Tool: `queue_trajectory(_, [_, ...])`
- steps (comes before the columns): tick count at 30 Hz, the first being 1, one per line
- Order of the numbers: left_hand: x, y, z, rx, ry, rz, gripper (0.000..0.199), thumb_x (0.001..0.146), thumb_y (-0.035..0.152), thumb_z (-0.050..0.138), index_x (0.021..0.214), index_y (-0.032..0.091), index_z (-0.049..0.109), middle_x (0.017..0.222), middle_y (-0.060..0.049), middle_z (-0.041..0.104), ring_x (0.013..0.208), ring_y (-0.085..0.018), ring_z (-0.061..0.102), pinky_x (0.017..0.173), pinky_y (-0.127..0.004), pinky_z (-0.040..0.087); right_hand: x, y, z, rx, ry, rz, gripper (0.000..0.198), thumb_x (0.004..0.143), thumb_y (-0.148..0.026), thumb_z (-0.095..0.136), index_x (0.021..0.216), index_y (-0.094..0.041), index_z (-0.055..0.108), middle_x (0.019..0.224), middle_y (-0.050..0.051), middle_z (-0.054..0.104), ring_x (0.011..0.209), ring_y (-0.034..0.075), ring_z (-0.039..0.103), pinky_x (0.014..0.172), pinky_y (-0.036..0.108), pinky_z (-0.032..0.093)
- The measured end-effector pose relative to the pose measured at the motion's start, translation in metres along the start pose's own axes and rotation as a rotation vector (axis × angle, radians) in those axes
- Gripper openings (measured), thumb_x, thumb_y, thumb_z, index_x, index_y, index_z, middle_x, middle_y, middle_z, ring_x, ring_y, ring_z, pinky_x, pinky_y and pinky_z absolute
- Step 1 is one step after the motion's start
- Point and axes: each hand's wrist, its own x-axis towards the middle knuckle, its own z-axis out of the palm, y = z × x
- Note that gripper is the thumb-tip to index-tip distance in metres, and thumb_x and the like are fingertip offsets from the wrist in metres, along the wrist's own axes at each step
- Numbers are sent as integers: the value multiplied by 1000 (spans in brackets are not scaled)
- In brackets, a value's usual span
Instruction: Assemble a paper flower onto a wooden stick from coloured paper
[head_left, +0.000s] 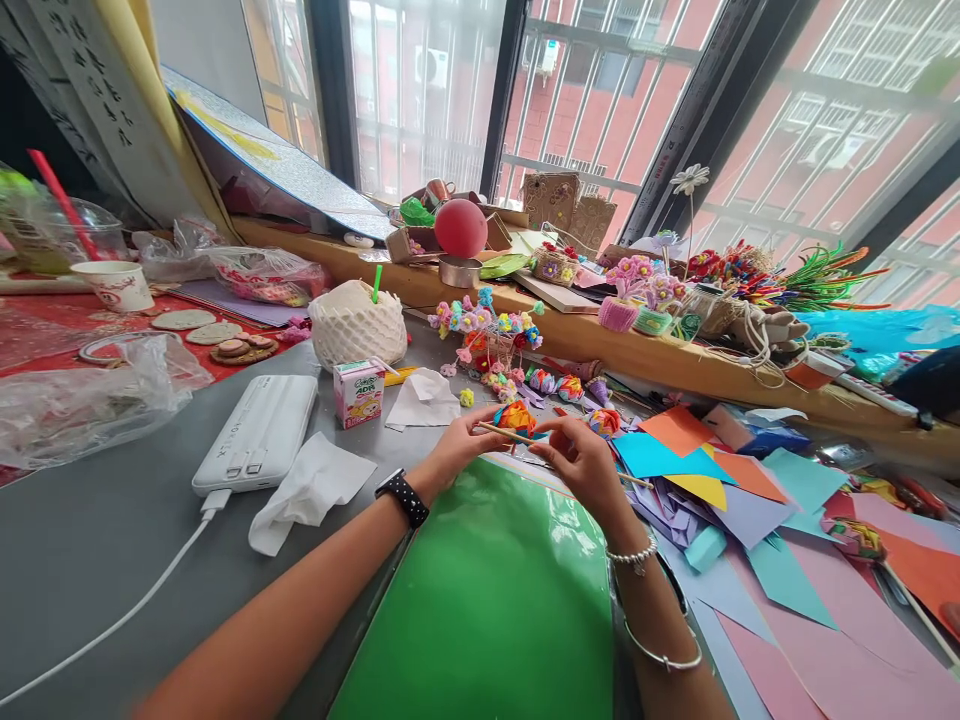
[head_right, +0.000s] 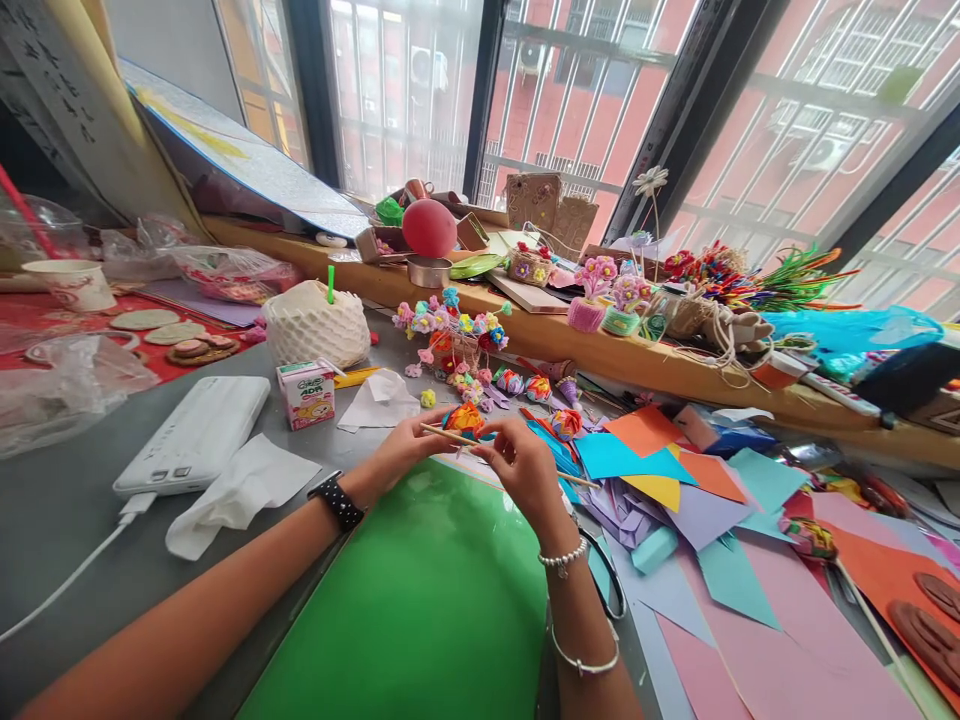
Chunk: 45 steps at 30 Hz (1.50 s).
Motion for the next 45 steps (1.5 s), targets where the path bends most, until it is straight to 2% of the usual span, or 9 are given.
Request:
queue_trajectory(6, [0,-3,1,35,-45,-47,64,60,29,69,118,15,46,102,-11,61,85,-19,60,78,-31,45,0,2,2,-25,-18,-5,21,74,-37,55,77,-17,59,66,0,47,57,11,46,52,22,37])
queue_trajectory(14, [-1,-3,2,16,-47,-62,64,59,28,70,117,15,47,104,-10,61,87,-18,60,81,-31,45,2,2,2,35,-54,41,19,72,-36,57,70,-17,57,72,2,56,59,11,47,52,22,39])
queue_trajectory(21, [-3,0,8,-93,42,-128,57,56,21,72,108,13,51,98,-9,63,79,-14,61,78,-28,49,2,4,5,59,-34,75,20,70,-37,59,69,-17,57,72,2,58,60,12,48,52,22,39])
queue_trajectory(24, [-4,1,9,-85,53,-130,48,57,22,72,101,13,55,96,-8,63,79,-13,61,76,-26,50,2,4,5,59,-39,84,21,72,-38,57,70,-17,59,71,2,59,58,12,48,51,22,38])
queue_trajectory(30, [-5,4,9,-57,55,-127,44,60,24,70,100,13,56,101,-9,61,81,-13,61,79,-25,49,3,5,1,121,-47,83,31,83,-35,40,73,-16,64,73,4,62,70,15,56,66,26,40])
queue_trajectory(35, [-5,4,9,-72,-10,-107,38,62,25,69,96,14,58,99,-7,62,86,-14,60,82,-26,48,3,5,0,121,-38,114,24,75,-37,53,74,-16,64,76,5,62,71,16,55,62,26,41])
queue_trajectory(41, [-5,1,9,-92,43,-124,45,57,22,72,99,15,56,94,-5,63,78,-13,61,80,-29,49,3,7,4,150,-66,162,22,70,-38,58,71,-16,61,76,4,61,64,14,54,56,25,42])
queue_trajectory(45, [-4,0,9,-75,28,-136,47,57,24,72,100,15,55,93,-6,63,78,-14,61,80,-31,48,4,6,6,131,-63,167,17,69,-33,60,70,-16,58,73,3,60,62,13,52,56,25,41])
